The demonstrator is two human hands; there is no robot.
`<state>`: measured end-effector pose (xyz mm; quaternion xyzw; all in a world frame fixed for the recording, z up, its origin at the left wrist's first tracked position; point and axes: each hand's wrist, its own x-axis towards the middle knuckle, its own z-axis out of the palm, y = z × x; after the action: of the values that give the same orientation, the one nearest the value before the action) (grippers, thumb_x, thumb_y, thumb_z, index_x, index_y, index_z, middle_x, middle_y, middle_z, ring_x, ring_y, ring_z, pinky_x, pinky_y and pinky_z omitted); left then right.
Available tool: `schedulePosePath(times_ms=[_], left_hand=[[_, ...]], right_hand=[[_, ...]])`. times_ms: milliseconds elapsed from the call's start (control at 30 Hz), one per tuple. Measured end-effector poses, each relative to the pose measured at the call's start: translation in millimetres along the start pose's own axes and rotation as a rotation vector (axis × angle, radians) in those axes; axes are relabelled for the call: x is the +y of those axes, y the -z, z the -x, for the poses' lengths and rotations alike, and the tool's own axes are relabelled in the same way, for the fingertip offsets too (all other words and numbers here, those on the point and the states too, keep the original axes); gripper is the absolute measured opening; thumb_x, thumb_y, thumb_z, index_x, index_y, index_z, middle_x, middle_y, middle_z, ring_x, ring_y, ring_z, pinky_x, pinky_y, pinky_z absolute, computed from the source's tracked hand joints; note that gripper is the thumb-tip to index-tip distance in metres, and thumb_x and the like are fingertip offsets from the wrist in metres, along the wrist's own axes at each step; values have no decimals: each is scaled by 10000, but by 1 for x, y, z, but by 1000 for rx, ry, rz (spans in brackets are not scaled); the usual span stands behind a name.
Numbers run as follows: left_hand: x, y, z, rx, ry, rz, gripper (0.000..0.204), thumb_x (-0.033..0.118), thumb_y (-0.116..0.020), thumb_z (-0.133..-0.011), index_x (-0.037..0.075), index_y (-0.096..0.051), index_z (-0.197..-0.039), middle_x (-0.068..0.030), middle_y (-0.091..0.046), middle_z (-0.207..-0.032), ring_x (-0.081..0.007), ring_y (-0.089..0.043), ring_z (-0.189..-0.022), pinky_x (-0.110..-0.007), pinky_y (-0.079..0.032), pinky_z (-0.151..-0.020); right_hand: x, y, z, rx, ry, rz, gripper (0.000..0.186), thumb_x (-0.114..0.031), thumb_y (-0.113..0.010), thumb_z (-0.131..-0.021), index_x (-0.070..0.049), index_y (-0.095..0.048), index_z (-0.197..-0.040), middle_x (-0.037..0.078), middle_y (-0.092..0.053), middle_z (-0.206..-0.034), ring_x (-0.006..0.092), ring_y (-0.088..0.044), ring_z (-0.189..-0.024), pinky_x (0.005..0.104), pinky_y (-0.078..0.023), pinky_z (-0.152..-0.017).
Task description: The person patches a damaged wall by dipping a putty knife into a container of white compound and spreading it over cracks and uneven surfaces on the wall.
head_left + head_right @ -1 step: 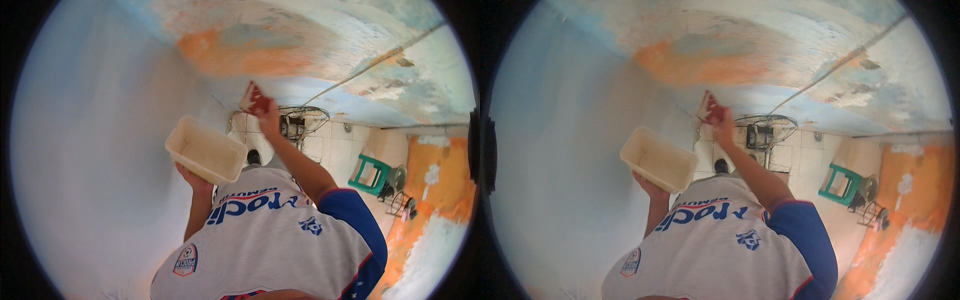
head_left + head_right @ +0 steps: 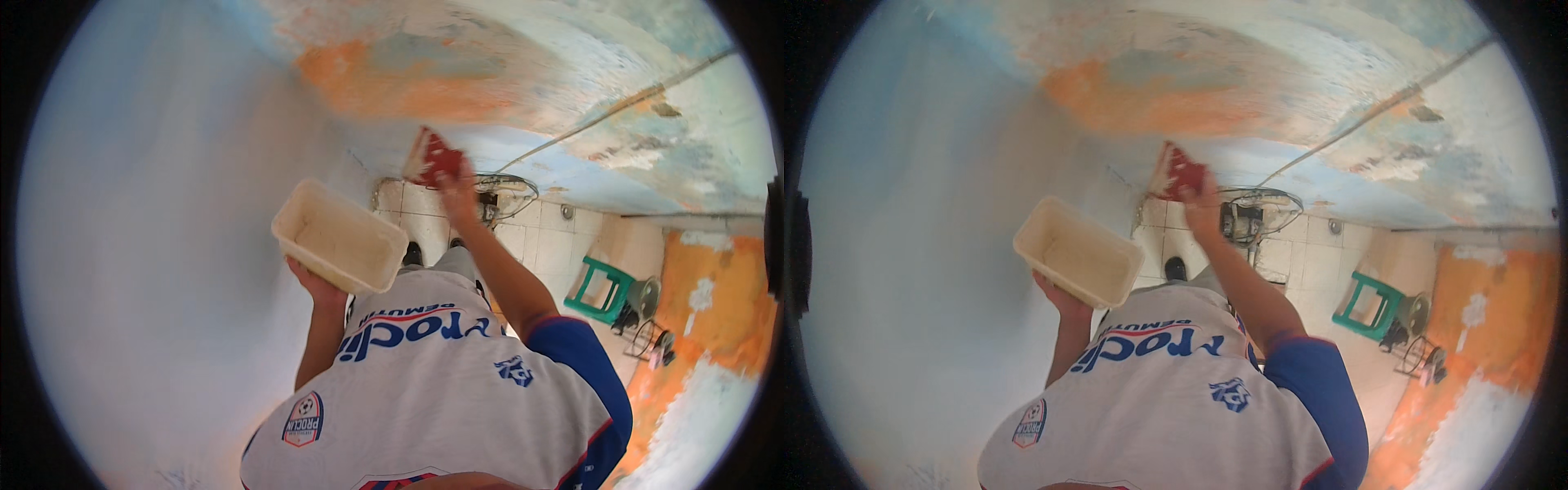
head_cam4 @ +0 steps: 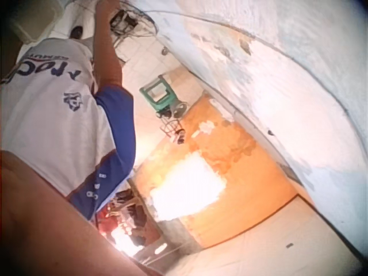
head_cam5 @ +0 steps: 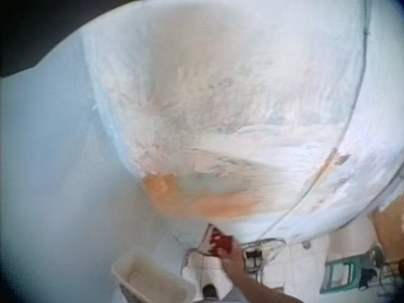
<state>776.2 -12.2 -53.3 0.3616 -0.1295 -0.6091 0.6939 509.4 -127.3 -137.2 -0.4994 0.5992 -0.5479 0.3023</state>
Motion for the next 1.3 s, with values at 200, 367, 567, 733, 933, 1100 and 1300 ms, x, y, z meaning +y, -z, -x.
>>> schedulePosePath(times_ms=[200,367,567,733,933,1100,1300], left_hand=[[-26,-35,-22,-208,14,245,810,739,-341,-976,181,-340,-1563,-75,-427,-1563,-316,-445,-1411,-502,-416,-1148],[-41,-95,-33,-398,-39,232,822,744,-355,-967,169,-352,-1554,-84,-443,-1546,-317,-460,-1397,-502,-424,-1140],[-70,-146,-41,-659,-54,97,843,752,-377,-952,151,-362,-1545,-94,-457,-1530,-315,-472,-1383,-498,-431,-1130],[-76,-167,-20,-746,-96,-4,862,758,-395,-940,137,-370,-1537,-102,-468,-1516,-314,-481,-1371,-495,-438,-1122],[-79,-177,5,-734,-201,-83,884,767,-416,-926,119,-381,-1527,-113,-481,-1500,-313,-493,-1357,-491,-445,-1113],[-80,-178,-16,-624,-349,-14,903,773,-434,-914,105,-389,-1519,-121,-492,-1486,-311,-503,-1346,-487,-452,-1105],[-77,-174,-11,-588,-413,18,926,781,-456,-900,87,-399,-1509,-131,-505,-1469,-310,-515,-1332,-483,-459,-1096]], right_hand=[[-152,126,-27,-180,-203,-728,463,20,-565,-974,-1,-421,-1414,121,-625,-1254,185,-607,-1164,354,-502,-1014],[-238,157,-3,-16,308,-381,536,22,-558,-987,67,-327,-1469,171,-626,-1259,216,-617,-1134,364,-490,-1016],[-313,200,9,-408,572,88,454,36,-571,-970,82,-437,-1401,233,-641,-1260,275,-702,-1059,393,-573,-921],[-322,193,3,-554,638,327,508,76,-587,-881,-27,-507,-1372,241,-672,-1187,382,-701,-1002,437,-574,-808],[-307,197,5,-549,694,339,447,33,-564,-918,-53,-532,-1355,243,-674,-1182,431,-678,-1011,461,-557,-808],[-306,204,4,-551,686,280,375,2,-560,-966,-37,-545,-1338,234,-695,-1130,454,-665,-1027,469,-537,-845],[-291,215,12,-643,641,215,373,13,-541,-959,-40,-544,-1328,248,-683,-1144,459,-662,-1019,473,-524,-854]])
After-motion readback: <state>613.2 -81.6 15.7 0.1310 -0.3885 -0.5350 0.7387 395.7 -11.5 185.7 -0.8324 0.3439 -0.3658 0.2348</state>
